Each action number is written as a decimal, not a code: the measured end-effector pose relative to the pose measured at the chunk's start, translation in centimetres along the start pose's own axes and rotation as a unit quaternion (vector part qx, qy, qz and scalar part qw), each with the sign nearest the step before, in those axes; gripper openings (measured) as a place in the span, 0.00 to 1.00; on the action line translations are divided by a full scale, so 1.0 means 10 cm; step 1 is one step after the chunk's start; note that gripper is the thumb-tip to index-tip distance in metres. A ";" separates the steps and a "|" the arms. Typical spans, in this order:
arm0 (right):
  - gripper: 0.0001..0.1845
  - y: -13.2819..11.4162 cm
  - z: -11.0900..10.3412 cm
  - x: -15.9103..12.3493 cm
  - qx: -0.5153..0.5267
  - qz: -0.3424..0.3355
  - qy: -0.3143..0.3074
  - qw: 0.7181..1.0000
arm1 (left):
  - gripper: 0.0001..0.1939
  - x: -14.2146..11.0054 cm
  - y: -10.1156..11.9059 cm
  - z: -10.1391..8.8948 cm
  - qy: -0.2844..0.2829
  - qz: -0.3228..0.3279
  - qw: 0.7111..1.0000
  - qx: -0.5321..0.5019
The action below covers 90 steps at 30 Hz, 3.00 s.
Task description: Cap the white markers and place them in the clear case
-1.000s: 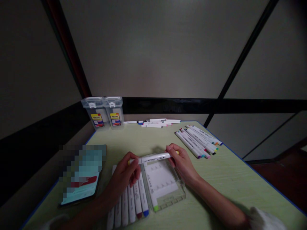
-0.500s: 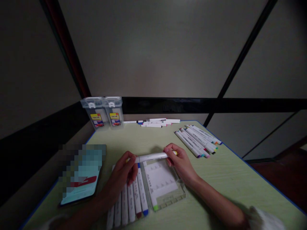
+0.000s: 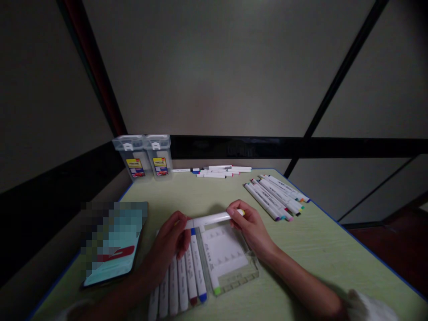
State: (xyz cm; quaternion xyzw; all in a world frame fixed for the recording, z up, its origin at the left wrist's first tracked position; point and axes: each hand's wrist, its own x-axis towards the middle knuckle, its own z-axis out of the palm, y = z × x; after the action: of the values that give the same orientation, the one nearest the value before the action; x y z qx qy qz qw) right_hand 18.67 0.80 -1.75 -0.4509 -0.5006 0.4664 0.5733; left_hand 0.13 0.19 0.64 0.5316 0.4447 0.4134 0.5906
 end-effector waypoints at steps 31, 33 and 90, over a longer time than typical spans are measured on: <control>0.15 -0.03 0.03 -0.01 0.062 0.038 -0.029 0.997 | 0.08 -0.02 0.13 0.06 0.094 -0.051 0.993 0.055; 0.15 -0.04 0.03 -0.01 0.067 0.040 -0.027 0.997 | 0.08 -0.02 0.10 0.06 0.088 -0.058 0.994 0.040; 0.16 -0.02 0.02 0.00 0.056 0.052 -0.008 0.997 | 0.17 0.02 0.00 -0.01 -0.005 -0.006 0.996 0.094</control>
State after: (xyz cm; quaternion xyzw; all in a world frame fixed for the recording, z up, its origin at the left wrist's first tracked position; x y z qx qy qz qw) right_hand 18.50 0.80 -1.51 -0.4398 -0.4546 0.5263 0.5682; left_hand 0.09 0.36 0.60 0.5843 0.4820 0.3639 0.5421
